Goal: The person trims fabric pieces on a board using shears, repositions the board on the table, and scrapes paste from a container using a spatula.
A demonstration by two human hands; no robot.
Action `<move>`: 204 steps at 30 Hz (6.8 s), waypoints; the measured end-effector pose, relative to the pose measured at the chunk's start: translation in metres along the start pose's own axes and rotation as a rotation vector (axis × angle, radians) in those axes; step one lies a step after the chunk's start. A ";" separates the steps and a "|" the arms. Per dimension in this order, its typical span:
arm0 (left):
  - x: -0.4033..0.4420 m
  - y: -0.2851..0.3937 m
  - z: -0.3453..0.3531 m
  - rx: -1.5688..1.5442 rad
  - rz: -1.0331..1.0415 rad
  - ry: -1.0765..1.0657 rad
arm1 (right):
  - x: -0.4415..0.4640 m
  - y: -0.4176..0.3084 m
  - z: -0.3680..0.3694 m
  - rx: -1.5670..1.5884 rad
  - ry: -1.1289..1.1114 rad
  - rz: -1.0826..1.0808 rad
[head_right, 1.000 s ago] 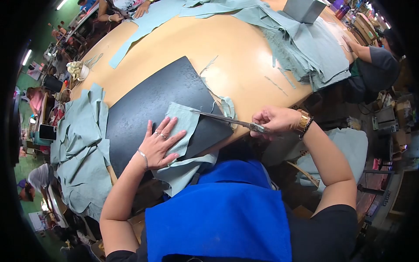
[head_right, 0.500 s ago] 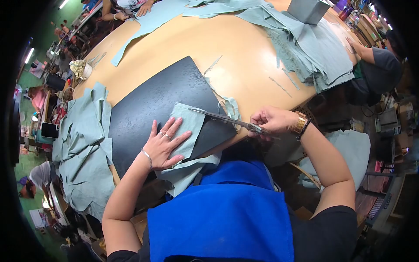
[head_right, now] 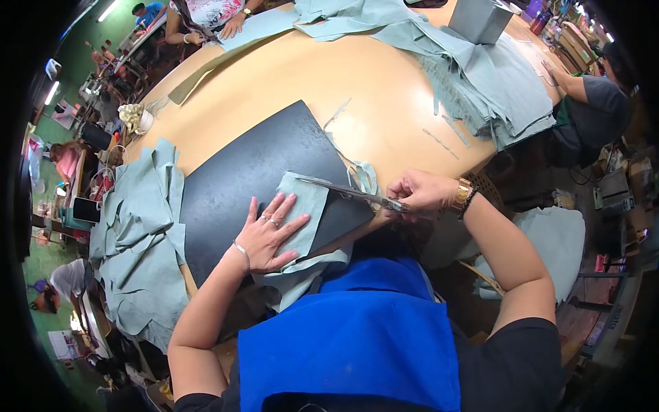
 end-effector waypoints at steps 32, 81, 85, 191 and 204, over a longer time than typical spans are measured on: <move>0.001 0.000 0.003 0.030 0.028 0.015 | 0.032 -0.012 -0.005 -0.068 -0.009 -0.136; -0.091 -0.077 0.010 -0.047 -1.292 0.225 | 0.115 -0.037 0.101 -1.266 0.797 -0.612; -0.091 -0.099 0.004 0.022 -1.115 0.487 | 0.112 -0.040 0.112 -1.251 0.795 -0.583; 0.007 0.022 0.003 -0.106 -0.647 0.133 | -0.008 0.059 0.097 0.430 0.163 -0.061; 0.008 0.018 0.000 -0.023 -0.619 0.090 | 0.006 0.053 0.098 0.479 0.153 -0.126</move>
Point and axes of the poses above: each hand's wrist, its own x-axis towards the middle knuckle, its own z-axis out of the palm, y = z × x, the point moved 2 cm from there along x, towards the middle knuckle, and after that the axes turned 5 degrees about x, right-handed, at the moved point
